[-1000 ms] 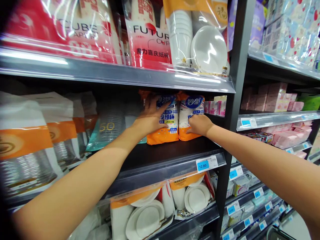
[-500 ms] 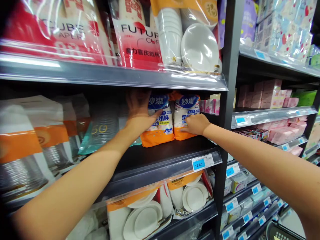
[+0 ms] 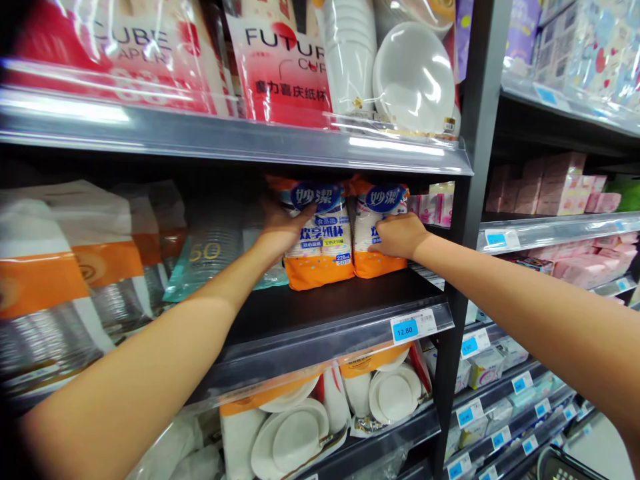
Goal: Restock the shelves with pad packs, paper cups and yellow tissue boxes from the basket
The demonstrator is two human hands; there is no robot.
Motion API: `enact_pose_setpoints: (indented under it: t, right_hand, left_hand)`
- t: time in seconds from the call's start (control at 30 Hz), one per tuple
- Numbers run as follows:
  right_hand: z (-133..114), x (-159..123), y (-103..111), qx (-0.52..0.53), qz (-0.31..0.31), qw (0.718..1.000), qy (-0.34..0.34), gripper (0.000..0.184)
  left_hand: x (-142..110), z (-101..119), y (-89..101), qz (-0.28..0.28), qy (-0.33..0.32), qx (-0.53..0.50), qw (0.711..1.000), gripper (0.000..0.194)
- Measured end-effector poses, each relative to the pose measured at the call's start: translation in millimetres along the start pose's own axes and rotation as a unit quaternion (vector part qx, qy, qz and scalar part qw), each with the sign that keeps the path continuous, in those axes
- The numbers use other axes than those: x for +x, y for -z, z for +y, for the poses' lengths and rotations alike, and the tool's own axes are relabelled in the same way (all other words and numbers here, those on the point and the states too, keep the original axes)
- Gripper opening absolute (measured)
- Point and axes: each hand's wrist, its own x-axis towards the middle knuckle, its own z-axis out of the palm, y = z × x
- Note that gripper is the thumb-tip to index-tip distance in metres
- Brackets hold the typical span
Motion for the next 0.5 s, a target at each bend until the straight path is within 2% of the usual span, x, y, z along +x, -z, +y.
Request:
enact_pose_setpoints:
  t: [0.1, 0.2, 0.5]
  right_hand:
    - [0.2, 3.5, 1.5, -0.008, 0.003, 1.000, 0.003, 0.058]
    - [1.8, 7.0, 1.5, -0.006, 0.002, 1.000, -0.005, 0.061]
    - [0.8, 19.6, 0.4, 0.009, -0.007, 1.000, -0.027, 0.070]
  left_hand:
    - [-0.5, 2.7, 1.4, -0.023, 0.023, -0.026, 0.999, 0.061]
    - [-0.1, 4.1, 2.4, -0.021, -0.010, -0.046, 0.999, 0.050]
    - [4.9, -7.8, -0.7, -0.022, -0.011, -0.062, 0.998, 0.058]
